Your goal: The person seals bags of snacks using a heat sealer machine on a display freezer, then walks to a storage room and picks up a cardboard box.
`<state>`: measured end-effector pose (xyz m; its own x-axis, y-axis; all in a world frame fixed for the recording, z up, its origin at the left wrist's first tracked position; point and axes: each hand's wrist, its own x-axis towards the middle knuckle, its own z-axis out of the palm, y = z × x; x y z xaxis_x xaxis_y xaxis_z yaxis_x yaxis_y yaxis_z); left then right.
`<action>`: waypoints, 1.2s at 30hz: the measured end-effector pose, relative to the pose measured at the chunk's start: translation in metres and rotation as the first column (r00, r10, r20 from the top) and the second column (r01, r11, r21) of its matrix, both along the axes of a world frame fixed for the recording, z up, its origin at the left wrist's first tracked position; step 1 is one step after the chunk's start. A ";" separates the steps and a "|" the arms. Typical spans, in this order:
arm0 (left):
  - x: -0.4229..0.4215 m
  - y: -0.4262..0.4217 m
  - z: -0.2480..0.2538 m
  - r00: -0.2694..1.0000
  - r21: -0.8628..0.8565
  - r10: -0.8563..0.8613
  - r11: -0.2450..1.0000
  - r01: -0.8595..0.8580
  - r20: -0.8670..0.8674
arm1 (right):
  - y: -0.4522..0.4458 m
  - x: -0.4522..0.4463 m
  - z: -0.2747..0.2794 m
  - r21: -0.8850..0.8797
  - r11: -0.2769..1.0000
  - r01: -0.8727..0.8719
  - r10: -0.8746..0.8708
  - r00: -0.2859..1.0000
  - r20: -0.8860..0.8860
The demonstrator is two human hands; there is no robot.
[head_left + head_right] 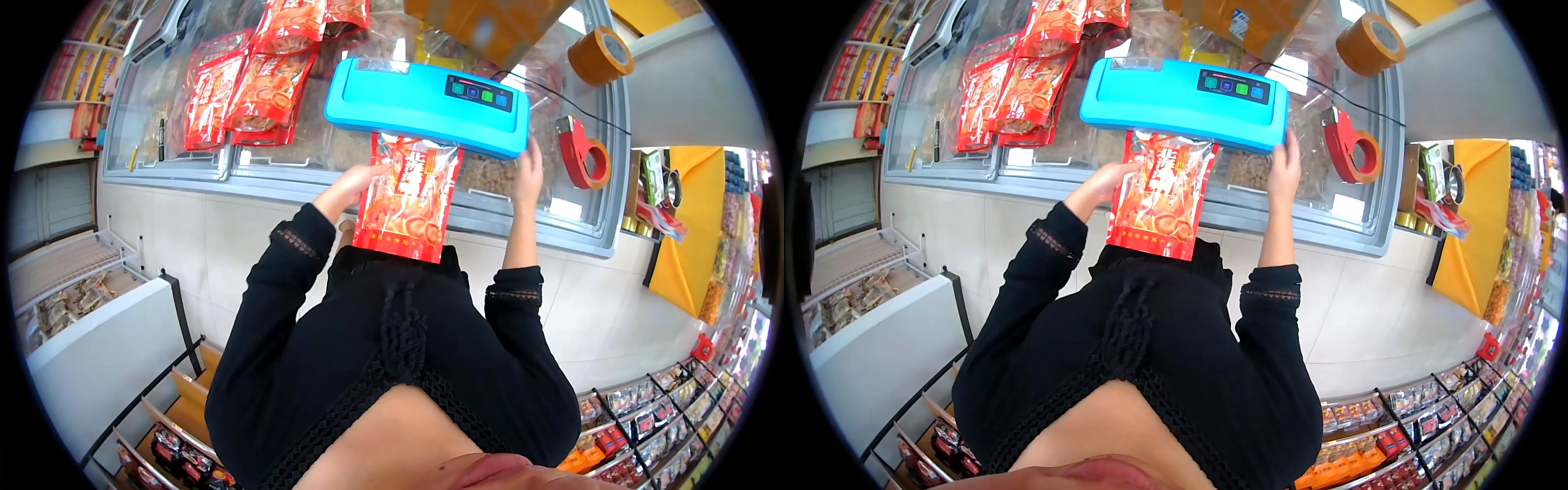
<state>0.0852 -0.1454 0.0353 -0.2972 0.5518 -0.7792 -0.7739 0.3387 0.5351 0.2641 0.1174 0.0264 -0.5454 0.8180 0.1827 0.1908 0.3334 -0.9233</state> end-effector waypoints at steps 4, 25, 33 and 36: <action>-0.065 -0.021 0.029 0.629 -0.315 -0.203 0.946 -0.070 -0.751 | 0.037 -0.029 0.023 -0.380 0.919 0.102 -0.007 0.970 0.244; -0.123 0.004 -0.025 0.621 0.053 0.230 0.955 -0.291 -0.750 | 0.015 -0.034 0.001 -0.413 0.893 0.180 -0.183 0.983 0.032; -0.126 0.030 0.009 0.357 -0.394 -0.275 0.861 -0.321 -0.893 | 0.026 -0.057 0.021 -0.006 0.940 0.340 -0.285 0.797 0.532; -0.129 0.036 0.005 0.235 -0.458 -0.395 0.807 -0.374 -0.888 | 0.026 -0.066 0.026 0.140 0.945 0.295 -0.316 0.717 0.621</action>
<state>-0.0435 -0.1095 0.0406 -0.9752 0.2201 -0.0217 0.1714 0.8144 0.5544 0.1980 0.1430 0.0527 -0.2652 0.9606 -0.0830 0.8182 0.1787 -0.5465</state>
